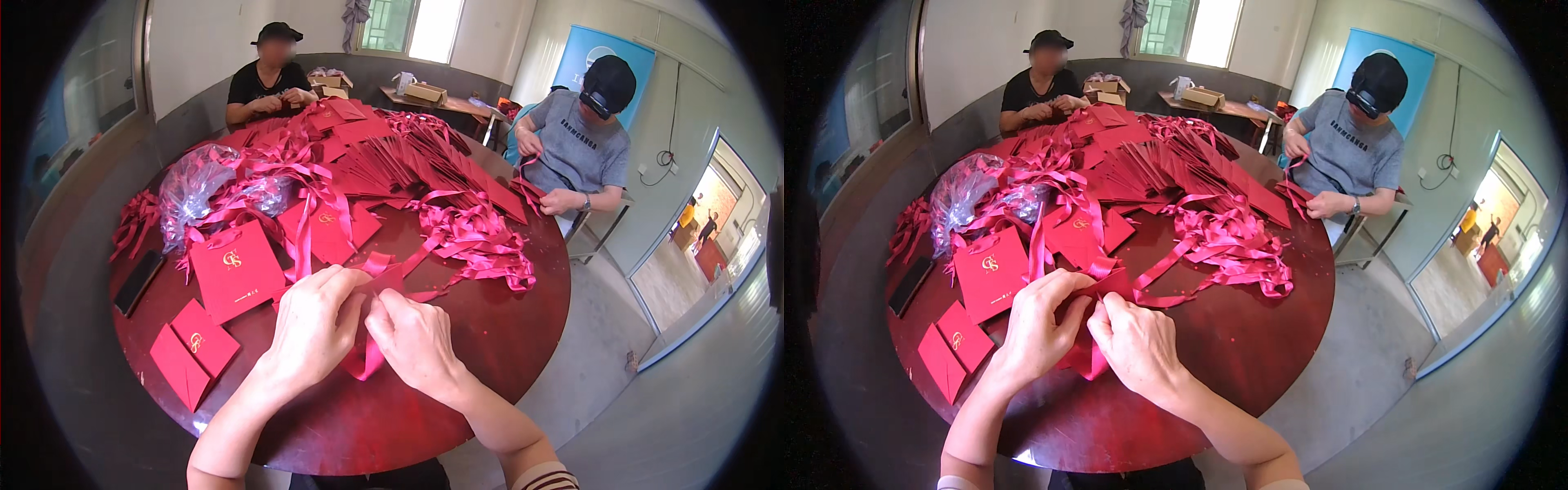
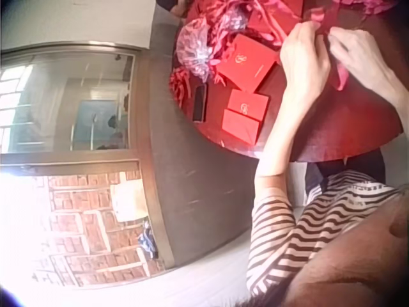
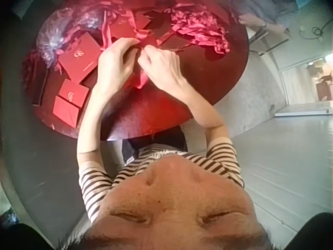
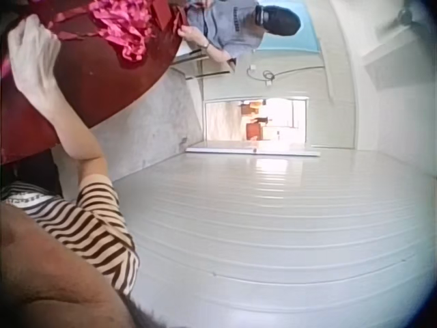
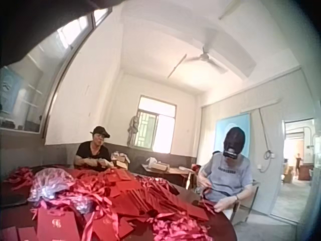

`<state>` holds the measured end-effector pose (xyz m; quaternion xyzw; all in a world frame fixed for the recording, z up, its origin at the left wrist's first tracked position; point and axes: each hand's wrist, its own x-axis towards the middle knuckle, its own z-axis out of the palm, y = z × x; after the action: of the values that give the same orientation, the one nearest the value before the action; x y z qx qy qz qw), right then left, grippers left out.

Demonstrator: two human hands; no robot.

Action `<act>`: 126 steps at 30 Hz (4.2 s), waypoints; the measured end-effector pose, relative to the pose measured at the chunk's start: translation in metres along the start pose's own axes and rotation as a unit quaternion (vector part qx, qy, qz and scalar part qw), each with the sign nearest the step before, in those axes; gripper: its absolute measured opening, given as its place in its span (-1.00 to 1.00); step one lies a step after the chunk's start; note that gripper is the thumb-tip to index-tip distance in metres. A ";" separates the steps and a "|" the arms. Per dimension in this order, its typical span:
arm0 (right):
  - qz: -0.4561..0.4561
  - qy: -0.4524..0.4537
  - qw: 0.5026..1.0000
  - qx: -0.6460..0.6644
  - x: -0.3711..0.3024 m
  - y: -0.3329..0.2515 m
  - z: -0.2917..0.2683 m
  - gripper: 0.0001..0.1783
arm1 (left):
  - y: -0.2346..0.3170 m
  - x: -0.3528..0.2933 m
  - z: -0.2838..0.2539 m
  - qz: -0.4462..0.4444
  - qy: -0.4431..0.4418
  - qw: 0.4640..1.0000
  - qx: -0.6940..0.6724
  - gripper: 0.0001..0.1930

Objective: The person attaches ribbon handles to red gift bags by hand, threading and securing the ribbons through the holes on each bag.

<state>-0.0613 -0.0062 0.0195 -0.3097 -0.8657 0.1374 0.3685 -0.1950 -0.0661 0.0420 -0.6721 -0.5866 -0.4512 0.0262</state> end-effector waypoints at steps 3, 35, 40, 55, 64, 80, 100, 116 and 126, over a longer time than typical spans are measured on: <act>0.017 0.004 0.998 0.060 0.001 0.005 0.007 -0.79 | 0.000 0.001 0.002 0.029 0.012 0.999 0.009 -0.80; -0.200 -0.022 0.979 0.034 0.043 0.010 -0.056 -0.94 | 0.008 -0.003 0.003 0.064 -0.022 0.997 -0.031 -0.68; -0.194 -0.236 0.952 -0.023 0.059 0.013 -0.074 -0.89 | 0.013 -0.006 0.013 0.072 -0.011 0.997 -0.036 -0.67; -0.154 -0.425 0.891 -0.030 0.078 0.015 -0.077 -0.84 | 0.017 -0.009 0.016 0.096 -0.056 0.994 0.011 -0.76; -0.109 -0.500 0.859 0.032 0.089 0.022 -0.072 -0.85 | 0.028 -0.008 0.018 0.133 -0.052 0.989 0.038 -0.88; -0.123 -0.363 0.924 0.007 0.117 0.016 -0.107 -0.89 | 0.028 -0.011 0.015 0.093 -0.046 0.994 0.029 -0.85; -0.012 -0.278 0.902 0.329 0.096 0.070 -0.107 -0.71 | 0.030 -0.013 0.014 0.056 -0.059 0.996 0.035 -0.80; 0.053 -0.037 0.952 0.300 0.032 0.040 -0.047 -0.90 | 0.027 -0.010 0.023 0.088 0.002 0.996 0.029 -0.83; 0.071 0.048 0.948 0.308 0.035 0.045 -0.032 -0.85 | 0.027 -0.012 0.023 0.092 0.006 0.995 0.035 -0.80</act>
<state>-0.0372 0.0511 0.0397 -0.2479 -0.7384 0.4079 0.4763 -0.1587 -0.0708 0.0342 -0.7196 -0.5371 -0.4300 0.0943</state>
